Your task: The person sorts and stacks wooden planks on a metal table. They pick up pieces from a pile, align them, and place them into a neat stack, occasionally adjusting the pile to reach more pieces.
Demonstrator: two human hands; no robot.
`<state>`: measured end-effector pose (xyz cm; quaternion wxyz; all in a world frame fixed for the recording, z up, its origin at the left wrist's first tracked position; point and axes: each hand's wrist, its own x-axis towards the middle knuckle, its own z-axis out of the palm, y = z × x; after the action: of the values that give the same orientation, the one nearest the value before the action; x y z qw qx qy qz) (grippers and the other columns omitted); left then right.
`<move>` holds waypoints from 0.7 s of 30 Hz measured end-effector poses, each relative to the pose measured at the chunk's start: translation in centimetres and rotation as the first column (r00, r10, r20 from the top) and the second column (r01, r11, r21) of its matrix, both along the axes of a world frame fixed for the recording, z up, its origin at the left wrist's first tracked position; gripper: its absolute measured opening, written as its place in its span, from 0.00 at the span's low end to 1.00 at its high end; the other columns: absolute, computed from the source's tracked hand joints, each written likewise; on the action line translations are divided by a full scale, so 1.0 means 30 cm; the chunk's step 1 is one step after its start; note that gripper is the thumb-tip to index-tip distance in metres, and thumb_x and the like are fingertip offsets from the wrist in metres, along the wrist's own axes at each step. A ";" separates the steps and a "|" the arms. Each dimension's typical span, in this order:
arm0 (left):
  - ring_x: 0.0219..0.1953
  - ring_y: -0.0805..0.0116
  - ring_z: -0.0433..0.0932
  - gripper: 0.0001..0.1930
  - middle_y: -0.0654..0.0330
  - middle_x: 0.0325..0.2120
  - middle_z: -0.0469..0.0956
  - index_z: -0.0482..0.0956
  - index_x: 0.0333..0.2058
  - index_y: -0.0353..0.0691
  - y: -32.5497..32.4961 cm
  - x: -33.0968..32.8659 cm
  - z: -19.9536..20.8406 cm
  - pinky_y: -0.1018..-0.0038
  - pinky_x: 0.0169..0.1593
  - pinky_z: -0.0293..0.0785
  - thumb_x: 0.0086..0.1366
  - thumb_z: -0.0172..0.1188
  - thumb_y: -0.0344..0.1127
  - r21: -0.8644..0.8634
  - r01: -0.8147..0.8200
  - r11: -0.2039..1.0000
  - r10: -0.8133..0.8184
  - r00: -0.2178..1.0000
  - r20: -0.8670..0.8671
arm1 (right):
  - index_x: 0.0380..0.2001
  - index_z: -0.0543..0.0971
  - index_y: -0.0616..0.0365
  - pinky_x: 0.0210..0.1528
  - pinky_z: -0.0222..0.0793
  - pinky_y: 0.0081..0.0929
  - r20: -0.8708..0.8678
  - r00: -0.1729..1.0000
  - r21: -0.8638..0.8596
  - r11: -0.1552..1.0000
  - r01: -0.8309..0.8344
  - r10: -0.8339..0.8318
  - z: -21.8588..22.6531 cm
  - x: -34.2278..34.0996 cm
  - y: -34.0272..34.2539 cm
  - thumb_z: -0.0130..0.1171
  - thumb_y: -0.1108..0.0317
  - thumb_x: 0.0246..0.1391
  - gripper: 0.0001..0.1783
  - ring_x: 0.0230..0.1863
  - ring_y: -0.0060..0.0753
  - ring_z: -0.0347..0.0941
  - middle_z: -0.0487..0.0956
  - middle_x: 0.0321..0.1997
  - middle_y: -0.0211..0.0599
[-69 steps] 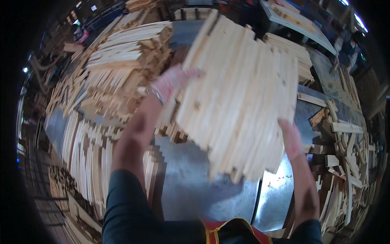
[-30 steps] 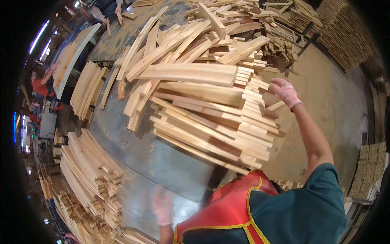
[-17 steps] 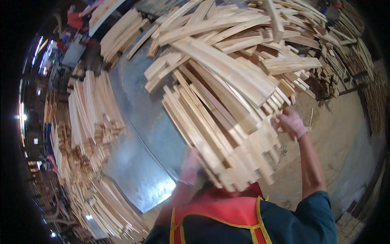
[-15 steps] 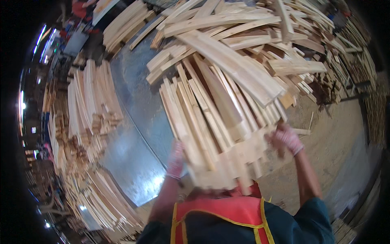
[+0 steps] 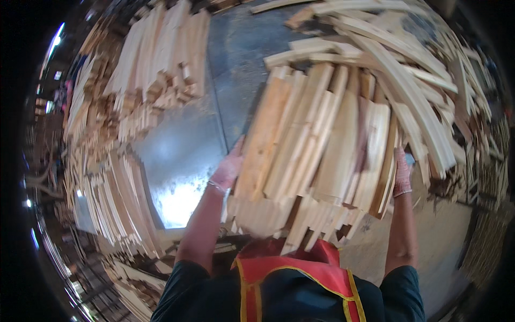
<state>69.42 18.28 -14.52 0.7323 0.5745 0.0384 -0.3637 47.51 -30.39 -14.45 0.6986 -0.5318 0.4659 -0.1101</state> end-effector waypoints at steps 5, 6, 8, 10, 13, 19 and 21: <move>0.64 0.49 0.73 0.43 0.40 0.68 0.67 0.55 0.75 0.41 0.057 -0.020 -0.014 0.67 0.67 0.69 0.65 0.63 0.46 0.617 0.222 0.755 -0.440 0.869 0.227 | 0.66 0.73 0.58 0.59 0.77 0.35 0.108 0.992 0.199 0.977 -0.081 0.061 0.094 0.118 0.156 0.53 0.49 0.70 0.30 0.55 0.37 0.79 0.80 0.59 0.39; 0.64 0.47 0.73 0.42 0.41 0.67 0.67 0.57 0.74 0.40 0.094 -0.012 -0.058 0.66 0.67 0.69 0.65 0.62 0.45 0.703 0.217 0.677 -0.513 0.824 0.240 | 0.67 0.71 0.57 0.62 0.75 0.36 0.064 0.988 0.080 0.986 -0.147 0.142 0.107 0.124 0.191 0.52 0.48 0.70 0.31 0.59 0.38 0.77 0.77 0.63 0.38; 0.64 0.45 0.73 0.39 0.42 0.66 0.69 0.60 0.72 0.40 0.193 -0.020 -0.069 0.63 0.68 0.69 0.65 0.62 0.45 0.766 0.200 0.611 -0.562 0.791 0.241 | 0.70 0.67 0.56 0.65 0.72 0.35 0.039 0.984 -0.052 0.984 -0.171 0.174 0.079 0.090 0.203 0.52 0.47 0.70 0.34 0.62 0.37 0.74 0.74 0.66 0.37; 0.65 0.46 0.73 0.37 0.43 0.64 0.72 0.65 0.69 0.38 0.241 -0.054 -0.011 0.61 0.68 0.68 0.66 0.63 0.46 0.730 0.170 0.662 -0.501 0.825 0.262 | 0.71 0.65 0.57 0.65 0.72 0.36 0.100 0.981 0.098 0.980 -0.174 0.164 0.075 0.090 0.265 0.56 0.48 0.68 0.36 0.63 0.35 0.72 0.72 0.67 0.36; 0.66 0.52 0.73 0.36 0.46 0.64 0.73 0.65 0.69 0.37 0.488 -0.065 0.070 0.62 0.68 0.67 0.66 0.63 0.45 0.698 0.190 0.691 -0.461 0.859 0.222 | 0.64 0.72 0.55 0.64 0.73 0.37 0.230 0.950 -0.058 0.978 -0.202 0.210 -0.040 0.108 0.449 0.62 0.46 0.63 0.34 0.60 0.36 0.75 0.76 0.61 0.37; 0.62 0.66 0.74 0.40 0.54 0.64 0.74 0.62 0.72 0.38 1.019 -0.235 0.067 0.67 0.67 0.71 0.66 0.70 0.38 0.327 0.011 0.945 -0.048 0.993 0.105 | 0.62 0.73 0.57 0.60 0.77 0.45 0.098 0.951 0.288 0.906 -0.310 0.294 0.072 0.229 1.005 0.70 0.48 0.55 0.37 0.53 0.42 0.78 0.79 0.52 0.38; 0.62 0.68 0.74 0.41 0.57 0.63 0.74 0.62 0.72 0.37 1.199 -0.308 0.076 0.69 0.67 0.71 0.65 0.72 0.37 0.294 -0.097 0.951 0.090 0.995 0.036 | 0.60 0.73 0.56 0.56 0.80 0.43 0.139 0.911 0.317 0.853 -0.413 0.389 0.031 0.274 1.139 0.68 0.56 0.55 0.32 0.52 0.39 0.78 0.78 0.52 0.40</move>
<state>60.19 54.25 -12.26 0.6549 0.6791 0.1114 -0.3124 55.72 3.77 -13.52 0.8031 -0.4843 0.3318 0.1015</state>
